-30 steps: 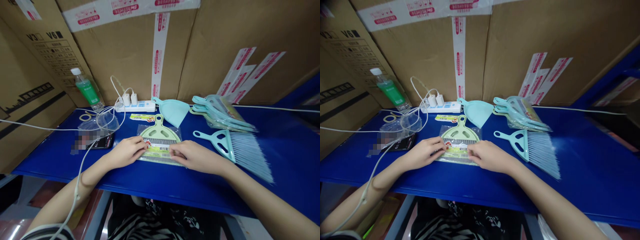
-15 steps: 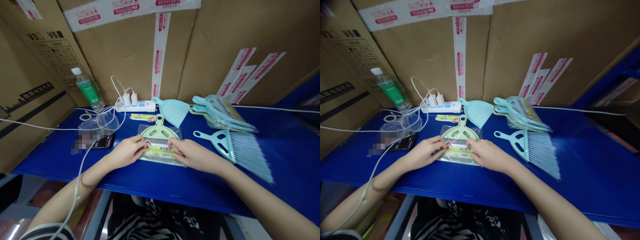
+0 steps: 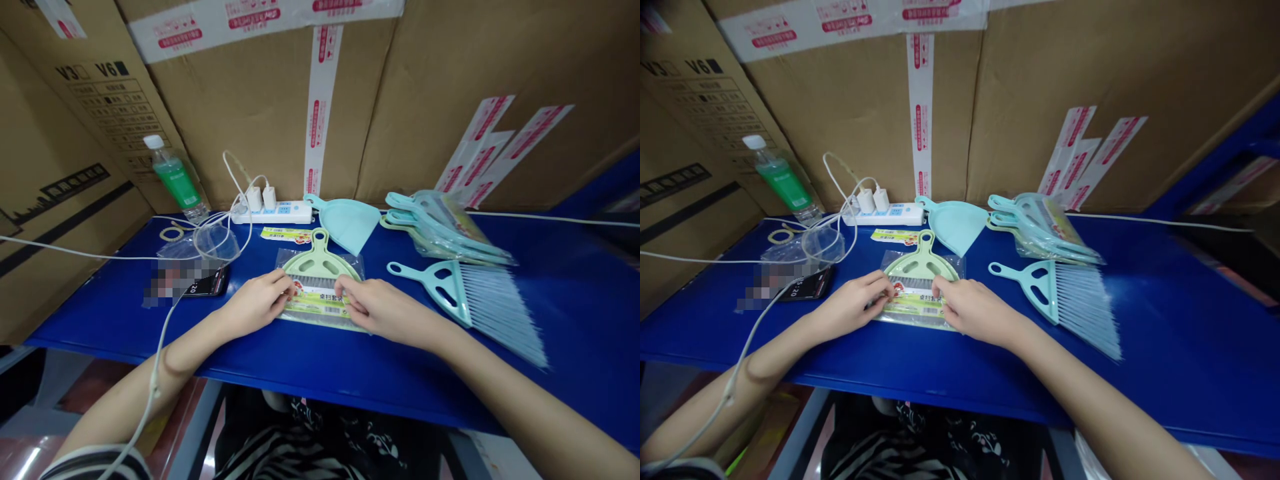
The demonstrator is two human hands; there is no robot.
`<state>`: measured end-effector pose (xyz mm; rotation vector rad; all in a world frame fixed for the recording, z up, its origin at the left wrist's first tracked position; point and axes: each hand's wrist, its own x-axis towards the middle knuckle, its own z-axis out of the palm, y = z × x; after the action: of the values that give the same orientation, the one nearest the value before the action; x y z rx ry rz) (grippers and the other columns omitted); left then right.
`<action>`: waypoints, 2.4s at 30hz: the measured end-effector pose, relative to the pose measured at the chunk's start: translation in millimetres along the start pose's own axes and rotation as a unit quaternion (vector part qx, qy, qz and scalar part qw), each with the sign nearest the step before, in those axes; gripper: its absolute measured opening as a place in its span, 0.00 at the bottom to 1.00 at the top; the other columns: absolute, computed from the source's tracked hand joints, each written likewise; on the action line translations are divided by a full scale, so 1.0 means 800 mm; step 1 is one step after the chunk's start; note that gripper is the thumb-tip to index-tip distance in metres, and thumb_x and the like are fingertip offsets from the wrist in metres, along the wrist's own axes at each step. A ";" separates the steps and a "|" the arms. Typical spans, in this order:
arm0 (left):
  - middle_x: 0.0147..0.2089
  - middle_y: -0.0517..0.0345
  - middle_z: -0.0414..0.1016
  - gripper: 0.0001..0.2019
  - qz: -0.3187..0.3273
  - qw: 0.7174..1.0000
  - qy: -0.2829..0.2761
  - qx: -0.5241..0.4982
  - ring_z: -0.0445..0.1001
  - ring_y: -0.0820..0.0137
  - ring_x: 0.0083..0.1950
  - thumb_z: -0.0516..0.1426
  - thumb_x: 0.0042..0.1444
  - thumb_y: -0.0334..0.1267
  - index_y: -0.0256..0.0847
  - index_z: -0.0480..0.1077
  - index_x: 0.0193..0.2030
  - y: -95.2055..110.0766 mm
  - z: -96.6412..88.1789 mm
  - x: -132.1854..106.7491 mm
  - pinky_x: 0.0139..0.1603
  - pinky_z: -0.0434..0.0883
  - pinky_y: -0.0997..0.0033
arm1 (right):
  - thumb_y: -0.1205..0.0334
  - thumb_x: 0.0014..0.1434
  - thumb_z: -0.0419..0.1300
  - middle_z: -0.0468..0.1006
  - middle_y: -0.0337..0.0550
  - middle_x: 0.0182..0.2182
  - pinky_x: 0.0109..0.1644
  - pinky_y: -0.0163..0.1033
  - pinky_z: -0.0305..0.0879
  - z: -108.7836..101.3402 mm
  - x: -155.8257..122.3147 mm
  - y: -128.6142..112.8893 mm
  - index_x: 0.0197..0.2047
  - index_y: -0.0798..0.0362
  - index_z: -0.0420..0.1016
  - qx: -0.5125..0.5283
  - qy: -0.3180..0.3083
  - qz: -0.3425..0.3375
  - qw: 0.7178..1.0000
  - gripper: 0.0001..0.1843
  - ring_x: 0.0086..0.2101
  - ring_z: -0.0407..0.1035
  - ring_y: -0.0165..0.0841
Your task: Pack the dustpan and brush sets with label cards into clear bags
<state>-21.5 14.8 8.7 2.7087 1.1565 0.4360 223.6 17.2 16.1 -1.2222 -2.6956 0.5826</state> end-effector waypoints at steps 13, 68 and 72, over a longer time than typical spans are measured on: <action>0.42 0.54 0.70 0.16 0.071 0.993 0.010 0.098 0.65 0.67 0.41 0.46 0.56 0.21 0.39 0.69 0.44 0.003 0.001 0.000 0.42 0.69 0.66 | 0.77 0.50 0.49 0.56 0.28 0.16 0.26 0.35 0.44 0.001 0.000 -0.002 0.35 0.53 0.64 -0.013 0.008 0.003 1.000 0.12 0.19 0.54 0.28; 0.30 0.55 0.65 0.15 0.066 0.977 -0.023 0.201 0.62 0.65 0.36 0.52 0.55 0.24 0.45 0.78 0.36 0.003 -0.012 0.002 0.36 0.63 0.66 | 0.73 0.54 0.50 0.74 0.41 0.25 0.26 0.38 0.44 -0.016 -0.008 -0.001 0.29 0.50 0.79 -0.167 0.006 -0.075 0.983 0.17 0.23 0.64 0.30; 0.30 0.56 0.66 0.16 0.060 0.979 -0.029 0.190 0.62 0.66 0.35 0.51 0.54 0.23 0.45 0.78 0.34 -0.003 -0.016 0.000 0.36 0.64 0.66 | 0.73 0.54 0.49 0.73 0.41 0.23 0.26 0.38 0.45 -0.021 -0.011 0.003 0.24 0.51 0.76 -0.156 0.000 -0.067 0.985 0.17 0.22 0.63 0.29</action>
<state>-27.2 17.3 20.2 3.1058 1.1670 0.1613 235.4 16.9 31.5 -1.0886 -2.9198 0.1445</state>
